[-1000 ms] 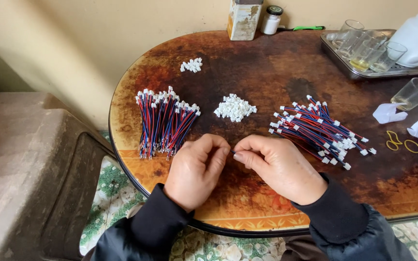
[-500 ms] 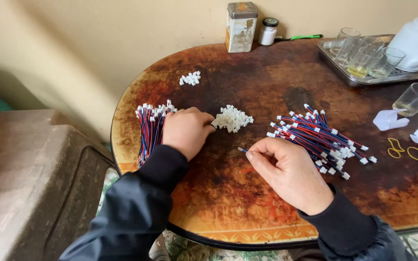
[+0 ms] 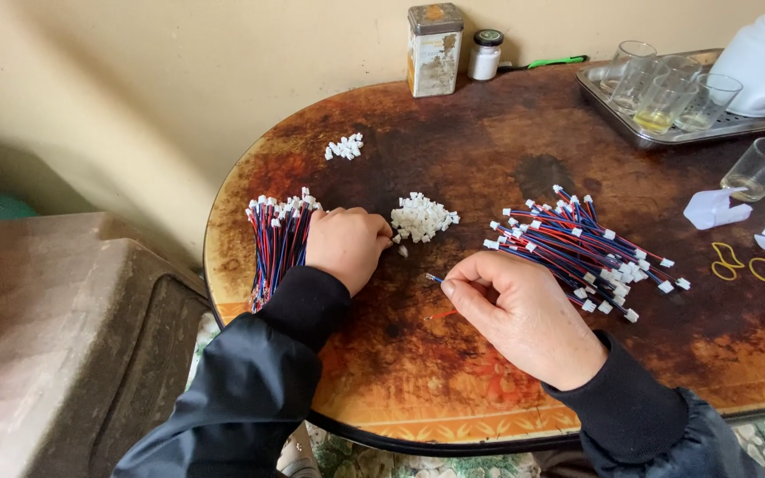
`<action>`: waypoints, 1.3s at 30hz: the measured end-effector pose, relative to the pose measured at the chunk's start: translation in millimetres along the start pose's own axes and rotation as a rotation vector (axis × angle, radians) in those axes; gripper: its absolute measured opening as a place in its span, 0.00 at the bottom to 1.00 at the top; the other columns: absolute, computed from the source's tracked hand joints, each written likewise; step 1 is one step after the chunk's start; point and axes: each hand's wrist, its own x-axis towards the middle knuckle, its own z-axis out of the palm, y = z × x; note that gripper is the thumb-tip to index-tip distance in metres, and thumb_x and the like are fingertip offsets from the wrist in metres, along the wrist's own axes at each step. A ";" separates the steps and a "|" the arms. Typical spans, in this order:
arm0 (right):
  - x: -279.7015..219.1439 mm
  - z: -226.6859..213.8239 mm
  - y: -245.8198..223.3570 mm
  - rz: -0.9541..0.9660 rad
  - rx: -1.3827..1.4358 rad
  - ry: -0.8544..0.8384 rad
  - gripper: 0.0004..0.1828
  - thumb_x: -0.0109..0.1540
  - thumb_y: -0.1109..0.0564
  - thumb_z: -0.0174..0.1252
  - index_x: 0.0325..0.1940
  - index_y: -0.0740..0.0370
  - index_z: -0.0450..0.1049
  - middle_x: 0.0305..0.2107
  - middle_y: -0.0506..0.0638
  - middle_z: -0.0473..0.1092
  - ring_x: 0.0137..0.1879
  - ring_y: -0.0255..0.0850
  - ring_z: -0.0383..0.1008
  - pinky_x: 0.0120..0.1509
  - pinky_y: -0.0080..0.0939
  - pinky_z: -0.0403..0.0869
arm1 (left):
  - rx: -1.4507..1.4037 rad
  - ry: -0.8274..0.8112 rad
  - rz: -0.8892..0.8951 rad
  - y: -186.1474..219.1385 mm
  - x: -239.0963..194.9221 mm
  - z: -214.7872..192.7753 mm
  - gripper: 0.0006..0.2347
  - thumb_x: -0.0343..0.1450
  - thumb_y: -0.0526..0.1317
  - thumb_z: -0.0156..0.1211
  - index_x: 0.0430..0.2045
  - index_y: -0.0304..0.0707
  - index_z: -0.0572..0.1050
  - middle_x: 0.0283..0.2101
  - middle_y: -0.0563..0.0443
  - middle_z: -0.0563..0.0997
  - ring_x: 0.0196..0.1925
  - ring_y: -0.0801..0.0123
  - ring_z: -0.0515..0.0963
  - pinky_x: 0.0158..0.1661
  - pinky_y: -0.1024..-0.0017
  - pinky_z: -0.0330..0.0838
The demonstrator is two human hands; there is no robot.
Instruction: Assembling electronic wire harnesses by manually attaching plastic connectors to the ends of wire bundles
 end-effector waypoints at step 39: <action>-0.1 10.0 -18.7 -0.033 -0.004 -0.105 0.04 0.57 0.61 0.61 0.28 0.63 0.79 0.14 0.50 0.66 0.22 0.32 0.65 0.25 0.34 0.70 | -2.140 -0.091 -0.394 38.0 -102.2 -1.0 0.08 0.67 0.26 0.59 0.38 0.19 0.75 0.37 0.34 0.81 0.37 0.56 0.84 0.41 0.65 0.81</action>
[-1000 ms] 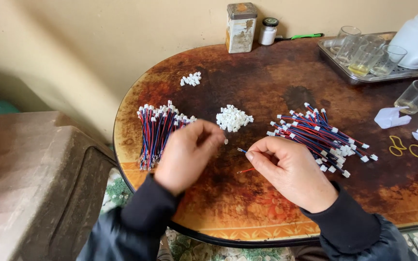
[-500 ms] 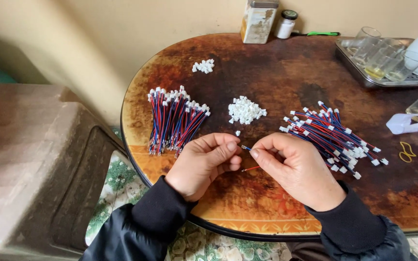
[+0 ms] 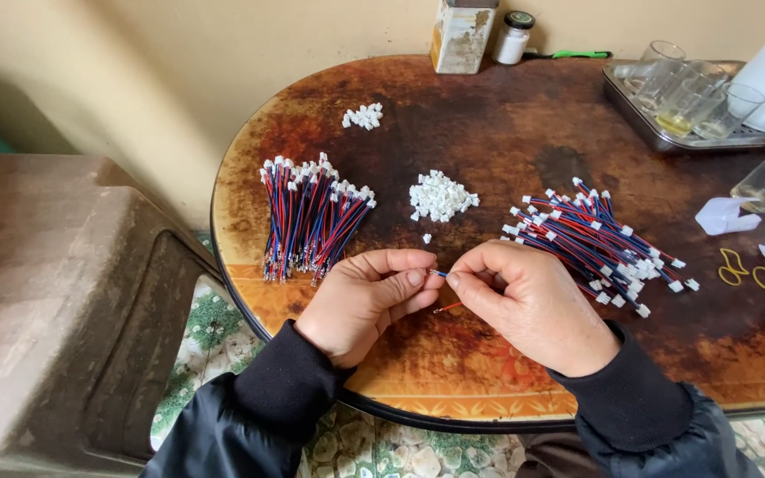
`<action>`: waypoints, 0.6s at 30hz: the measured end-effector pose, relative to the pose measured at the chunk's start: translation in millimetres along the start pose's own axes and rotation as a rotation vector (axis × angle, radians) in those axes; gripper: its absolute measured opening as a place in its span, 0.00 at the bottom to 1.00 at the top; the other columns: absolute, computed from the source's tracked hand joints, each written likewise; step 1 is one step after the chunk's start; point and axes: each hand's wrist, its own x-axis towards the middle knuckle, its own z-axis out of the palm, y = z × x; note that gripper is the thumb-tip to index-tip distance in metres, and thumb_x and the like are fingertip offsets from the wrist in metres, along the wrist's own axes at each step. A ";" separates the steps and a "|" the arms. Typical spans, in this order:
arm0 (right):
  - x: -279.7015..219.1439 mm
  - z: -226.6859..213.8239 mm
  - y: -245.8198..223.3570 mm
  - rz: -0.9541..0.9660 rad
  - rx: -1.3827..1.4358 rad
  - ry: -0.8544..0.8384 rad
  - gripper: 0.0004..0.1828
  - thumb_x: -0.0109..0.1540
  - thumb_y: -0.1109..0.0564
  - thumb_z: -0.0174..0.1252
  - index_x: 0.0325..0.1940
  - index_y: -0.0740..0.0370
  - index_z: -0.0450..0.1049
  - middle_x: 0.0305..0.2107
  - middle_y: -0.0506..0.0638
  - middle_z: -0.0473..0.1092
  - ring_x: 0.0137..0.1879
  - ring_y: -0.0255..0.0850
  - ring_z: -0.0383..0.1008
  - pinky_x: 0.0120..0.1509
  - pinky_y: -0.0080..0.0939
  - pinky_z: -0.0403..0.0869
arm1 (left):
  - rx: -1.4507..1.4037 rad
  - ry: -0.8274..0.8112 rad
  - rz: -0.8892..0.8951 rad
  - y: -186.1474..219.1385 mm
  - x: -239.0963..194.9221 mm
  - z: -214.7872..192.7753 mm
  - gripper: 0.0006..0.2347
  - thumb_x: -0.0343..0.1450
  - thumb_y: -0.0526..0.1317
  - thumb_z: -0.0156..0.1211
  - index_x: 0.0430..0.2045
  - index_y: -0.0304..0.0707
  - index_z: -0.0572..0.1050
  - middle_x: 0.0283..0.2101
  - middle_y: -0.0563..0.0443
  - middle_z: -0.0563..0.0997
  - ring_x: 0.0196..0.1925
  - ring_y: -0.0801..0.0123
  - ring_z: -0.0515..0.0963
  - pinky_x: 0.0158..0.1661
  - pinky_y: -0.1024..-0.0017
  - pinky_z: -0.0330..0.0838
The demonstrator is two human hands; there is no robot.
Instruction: Assembling electronic wire harnesses by manually attaching plastic connectors to the ends of wire bundles
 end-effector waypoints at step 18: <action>0.3 1.8 -2.8 0.065 -0.039 0.021 0.04 0.55 0.61 0.62 0.25 0.61 0.79 0.13 0.50 0.65 0.22 0.33 0.65 0.25 0.35 0.71 | 0.043 -0.006 0.048 2.8 -6.3 4.3 0.09 0.67 0.25 0.58 0.39 0.17 0.76 0.33 0.36 0.79 0.37 0.58 0.83 0.43 0.63 0.81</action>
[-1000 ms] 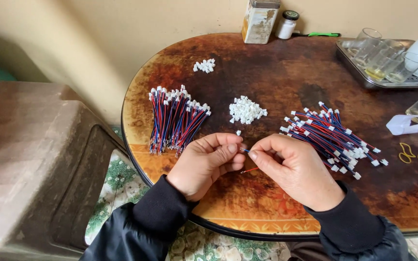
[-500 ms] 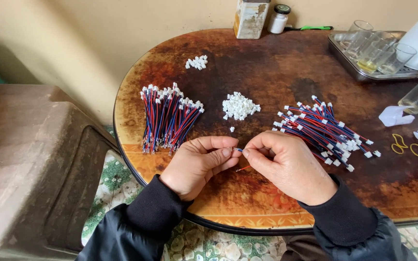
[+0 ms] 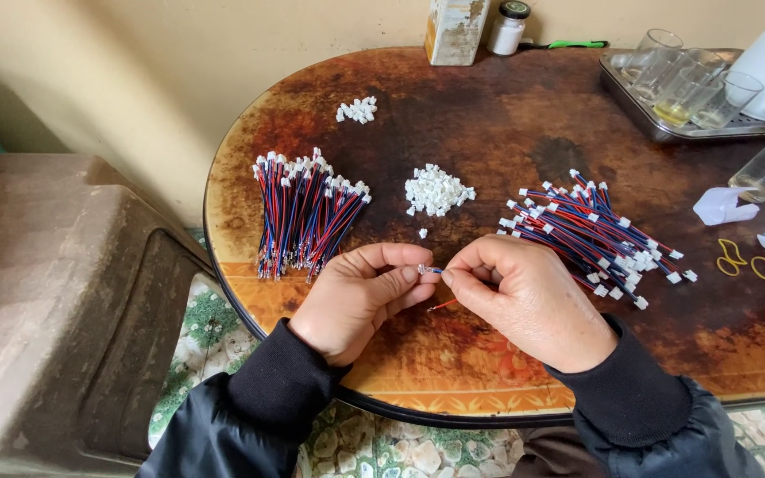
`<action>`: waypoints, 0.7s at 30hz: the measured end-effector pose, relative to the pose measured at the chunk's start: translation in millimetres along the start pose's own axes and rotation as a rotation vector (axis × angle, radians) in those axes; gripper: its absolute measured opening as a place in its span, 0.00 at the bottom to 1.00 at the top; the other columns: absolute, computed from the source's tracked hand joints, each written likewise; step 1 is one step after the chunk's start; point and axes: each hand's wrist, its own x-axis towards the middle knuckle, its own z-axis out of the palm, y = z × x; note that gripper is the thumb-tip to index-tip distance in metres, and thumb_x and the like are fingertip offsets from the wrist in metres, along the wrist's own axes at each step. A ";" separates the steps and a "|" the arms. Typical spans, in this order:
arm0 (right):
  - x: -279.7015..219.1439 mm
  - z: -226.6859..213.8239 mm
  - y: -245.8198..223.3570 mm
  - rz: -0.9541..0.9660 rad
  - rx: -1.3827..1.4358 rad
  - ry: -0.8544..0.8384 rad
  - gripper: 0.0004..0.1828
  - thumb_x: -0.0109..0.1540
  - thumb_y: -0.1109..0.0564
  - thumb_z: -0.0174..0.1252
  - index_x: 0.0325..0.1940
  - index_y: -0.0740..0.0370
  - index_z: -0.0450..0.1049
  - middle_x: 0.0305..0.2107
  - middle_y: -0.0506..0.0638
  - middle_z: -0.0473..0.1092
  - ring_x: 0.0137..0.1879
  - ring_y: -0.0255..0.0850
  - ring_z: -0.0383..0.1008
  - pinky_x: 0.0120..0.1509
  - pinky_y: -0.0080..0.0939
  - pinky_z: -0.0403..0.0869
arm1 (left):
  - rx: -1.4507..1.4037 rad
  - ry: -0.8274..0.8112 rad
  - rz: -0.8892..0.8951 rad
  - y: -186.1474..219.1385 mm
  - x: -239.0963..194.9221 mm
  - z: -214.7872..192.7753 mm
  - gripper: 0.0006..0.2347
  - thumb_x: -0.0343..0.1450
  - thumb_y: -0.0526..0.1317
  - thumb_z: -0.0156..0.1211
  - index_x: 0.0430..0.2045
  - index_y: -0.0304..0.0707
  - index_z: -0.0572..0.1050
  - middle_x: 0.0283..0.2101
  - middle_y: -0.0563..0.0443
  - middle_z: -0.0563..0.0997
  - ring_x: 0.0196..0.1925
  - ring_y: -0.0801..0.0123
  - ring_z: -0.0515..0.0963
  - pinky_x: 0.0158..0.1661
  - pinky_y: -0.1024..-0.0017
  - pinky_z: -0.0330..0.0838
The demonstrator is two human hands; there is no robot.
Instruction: Assembling electronic wire harnesses by manually attaching plastic connectors to the ends of wire bundles
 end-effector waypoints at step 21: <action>-0.8 2.1 -2.7 -0.129 -0.273 0.061 0.05 0.56 0.58 0.63 0.24 0.55 0.77 0.16 0.48 0.68 0.26 0.38 0.74 0.32 0.36 0.75 | 0.163 -0.024 0.091 -0.8 6.5 -1.9 0.12 0.65 0.26 0.62 0.41 0.21 0.74 0.35 0.35 0.82 0.36 0.60 0.84 0.40 0.64 0.83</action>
